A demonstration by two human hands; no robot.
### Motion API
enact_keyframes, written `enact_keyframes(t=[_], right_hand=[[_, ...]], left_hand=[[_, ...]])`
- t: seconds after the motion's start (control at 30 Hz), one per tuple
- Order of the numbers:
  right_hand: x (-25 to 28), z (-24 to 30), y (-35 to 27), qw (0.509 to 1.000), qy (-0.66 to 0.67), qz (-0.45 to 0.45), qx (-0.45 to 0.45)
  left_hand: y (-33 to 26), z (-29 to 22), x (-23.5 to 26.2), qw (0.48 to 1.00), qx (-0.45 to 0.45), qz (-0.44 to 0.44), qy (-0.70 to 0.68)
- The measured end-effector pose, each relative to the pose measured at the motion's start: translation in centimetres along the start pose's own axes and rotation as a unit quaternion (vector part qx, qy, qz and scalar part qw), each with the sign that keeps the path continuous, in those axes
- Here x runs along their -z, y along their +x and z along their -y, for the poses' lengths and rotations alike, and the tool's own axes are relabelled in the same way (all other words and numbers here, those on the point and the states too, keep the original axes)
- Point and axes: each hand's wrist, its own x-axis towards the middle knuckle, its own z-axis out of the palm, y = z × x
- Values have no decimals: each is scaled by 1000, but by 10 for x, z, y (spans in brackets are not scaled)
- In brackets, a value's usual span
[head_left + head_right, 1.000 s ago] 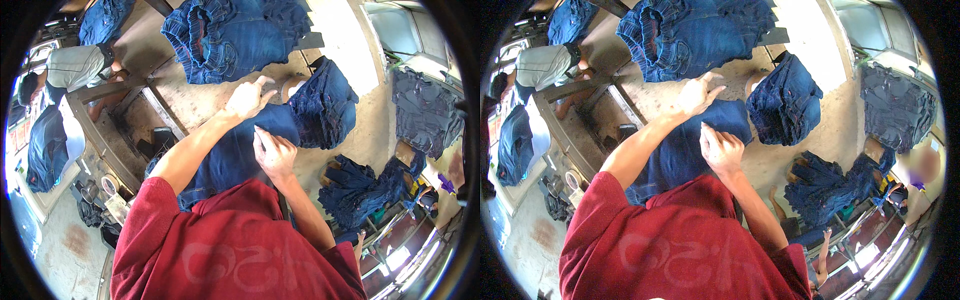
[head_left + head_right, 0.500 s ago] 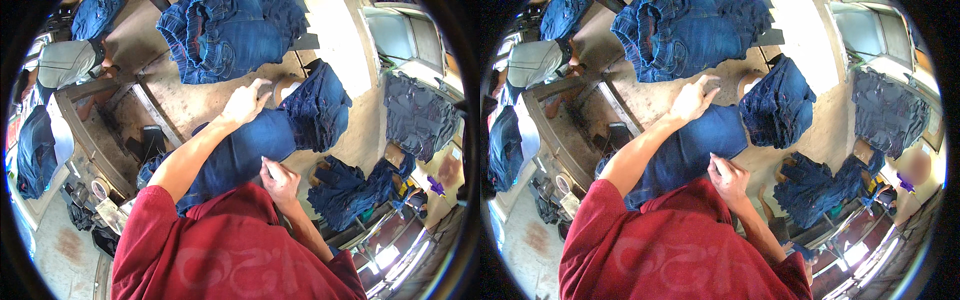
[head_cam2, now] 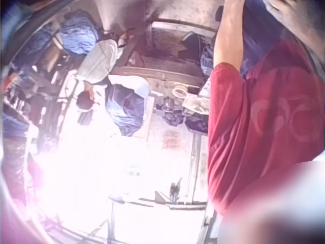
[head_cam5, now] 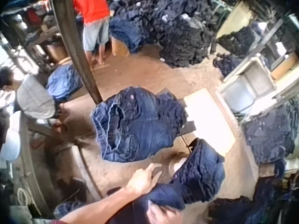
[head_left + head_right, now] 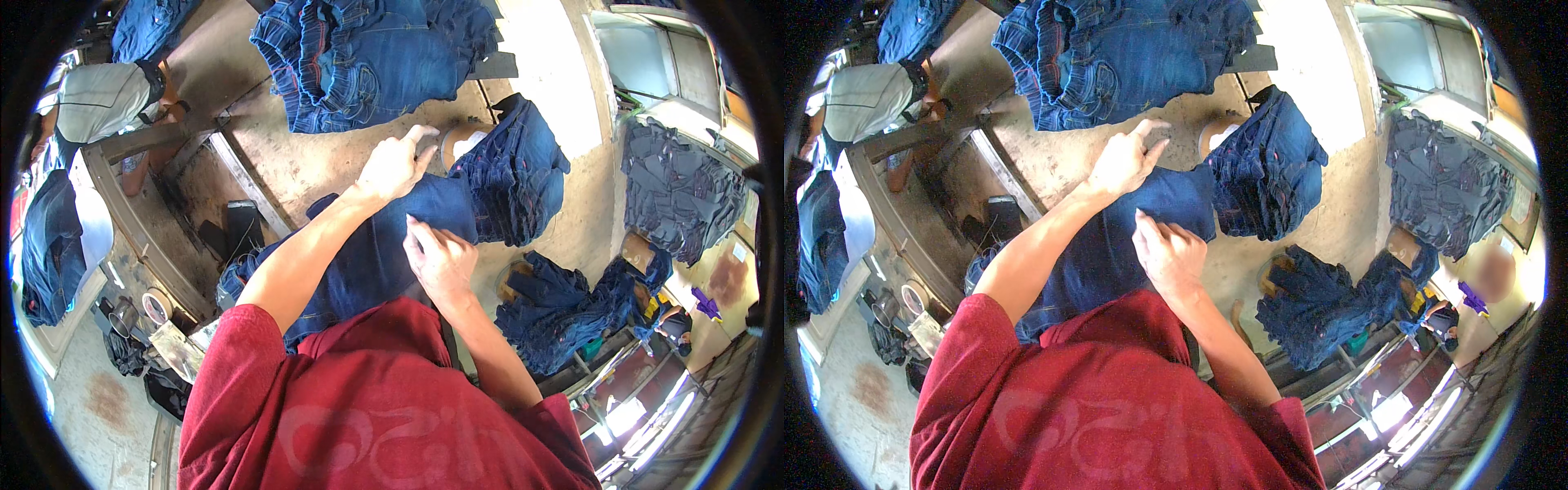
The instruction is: The person repeatedly picks up pairs of jeans from a pile, lays them on a table, and uses a white marker to draw lines along the seams. The person handles each pair one at a time, marking both legs before placing the jeans back on the pile.
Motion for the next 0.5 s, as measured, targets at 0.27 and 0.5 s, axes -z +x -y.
enact_keyframes(t=[0.27,0.5], right_hand=[[4,-3,-8,995,88,-53,-15],[-8,-5,10,999,32,-42,11]], left_hand=[[0,3,-3,1000,-8,-12,10],[0,2,-2,1000,-14,-13,6]])
